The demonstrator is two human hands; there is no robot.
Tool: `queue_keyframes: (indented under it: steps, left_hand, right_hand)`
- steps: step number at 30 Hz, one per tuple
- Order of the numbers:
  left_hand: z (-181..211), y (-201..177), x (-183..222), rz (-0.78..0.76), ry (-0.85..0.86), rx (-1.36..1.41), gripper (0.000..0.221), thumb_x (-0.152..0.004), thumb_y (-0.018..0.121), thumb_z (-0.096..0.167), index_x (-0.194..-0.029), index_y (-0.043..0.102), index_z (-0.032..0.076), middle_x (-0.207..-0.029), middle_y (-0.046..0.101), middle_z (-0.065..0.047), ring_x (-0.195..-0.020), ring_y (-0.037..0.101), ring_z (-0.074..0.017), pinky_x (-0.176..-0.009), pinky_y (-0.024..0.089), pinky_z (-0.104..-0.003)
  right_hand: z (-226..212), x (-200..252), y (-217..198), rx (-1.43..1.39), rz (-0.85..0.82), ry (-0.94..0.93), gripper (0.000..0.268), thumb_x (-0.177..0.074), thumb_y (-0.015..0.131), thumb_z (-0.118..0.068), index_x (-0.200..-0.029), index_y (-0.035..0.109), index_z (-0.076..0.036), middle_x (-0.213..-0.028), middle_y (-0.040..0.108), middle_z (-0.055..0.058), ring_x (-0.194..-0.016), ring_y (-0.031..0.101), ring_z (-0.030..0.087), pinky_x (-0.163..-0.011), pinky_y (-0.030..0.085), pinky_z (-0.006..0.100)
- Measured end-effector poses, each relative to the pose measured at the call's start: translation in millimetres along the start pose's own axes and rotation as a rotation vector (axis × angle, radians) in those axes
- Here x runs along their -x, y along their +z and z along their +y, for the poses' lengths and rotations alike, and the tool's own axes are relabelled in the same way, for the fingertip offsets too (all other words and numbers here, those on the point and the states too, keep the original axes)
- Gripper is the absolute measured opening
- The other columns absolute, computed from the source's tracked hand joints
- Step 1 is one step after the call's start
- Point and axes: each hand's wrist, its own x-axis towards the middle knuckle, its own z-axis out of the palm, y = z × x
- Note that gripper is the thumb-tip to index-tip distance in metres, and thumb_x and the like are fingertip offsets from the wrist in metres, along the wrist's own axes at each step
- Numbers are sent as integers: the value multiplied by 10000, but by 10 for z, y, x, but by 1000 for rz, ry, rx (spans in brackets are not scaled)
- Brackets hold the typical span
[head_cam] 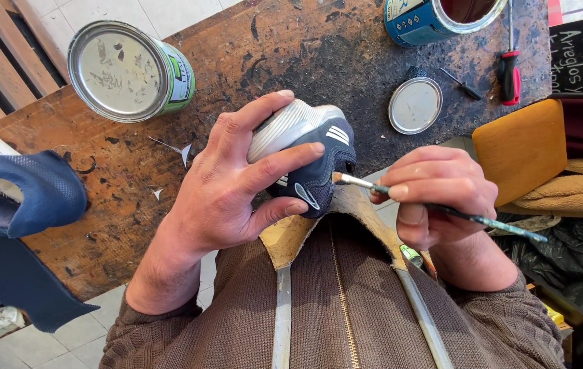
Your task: Fitting a fabric insert into the heel of a sneaker and applying a liquid coating to the edges using a brush.
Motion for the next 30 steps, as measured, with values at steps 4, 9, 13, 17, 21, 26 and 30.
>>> queue_keyframes:
  steps: [4, 9, 13, 17, 21, 26, 30]
  left_hand:
    - [-1, -2, -4, 1, 11, 0, 494, -1051, 540, 506, -1426, 579, 187, -1555, 390, -287, -1420, 517, -445, -1165, 454, -541]
    - [13, -4, 0, -2, 11, 4, 492, -1049, 561, 498, -1432, 575, 189, -1559, 390, -283, -1439, 503, -442, -1187, 452, -546]
    - [14, -3, -4, 0, 10, -2, 496, -1047, 558, 503, -1430, 582, 189, -1554, 394, -288, -1417, 518, -441, -1165, 455, -538]
    - [20, -7, -3, -7, -1, 6, 493, -1048, 559, 499, -1433, 576, 192, -1561, 387, -278, -1428, 510, -434, -1171, 447, -540]
    - [12, -4, -2, -8, -2, 6, 498, -1043, 565, 505, -1428, 580, 190, -1558, 392, -276, -1426, 510, -433, -1169, 446, -540]
    - [18, -7, -10, -7, -6, 5, 495, -1046, 543, 509, -1426, 581, 193, -1559, 388, -281, -1431, 507, -433, -1175, 441, -544]
    - [11, -2, -12, -5, -11, 13, 497, -1048, 529, 514, -1425, 581, 195, -1563, 382, -278, -1436, 503, -434, -1177, 442, -542]
  right_hand:
    - [-13, 6, 36, -20, 17, 4, 132, -996, 507, -121, -900, 571, -57, -685, 668, 80, -545, 688, 208, -552, 597, 318]
    - [-39, -23, 17, -50, -18, -88, 97, -973, 504, -88, -892, 551, -65, -637, 646, 56, -511, 683, 136, -512, 604, 292]
    - [3, -14, -12, -37, -26, 19, 99, -962, 527, -124, -919, 575, -49, -709, 686, 106, -588, 708, 211, -577, 602, 317]
    - [-1, -9, -25, -32, -23, 76, 87, -978, 517, -102, -956, 581, -48, -760, 704, 115, -626, 725, 233, -591, 594, 300]
    - [-15, 2, 9, -35, -6, -36, 103, -978, 519, -115, -919, 557, -39, -695, 690, 108, -545, 689, 201, -567, 605, 329]
    - [-67, -31, 2, -76, -117, -136, 240, -1030, 551, -284, -985, 565, -49, -698, 675, 64, -583, 723, 152, -564, 644, 303]
    - [-113, -30, -6, -84, -180, -134, 280, -1051, 534, -321, -1011, 580, -47, -755, 723, 95, -626, 746, 151, -590, 631, 296]
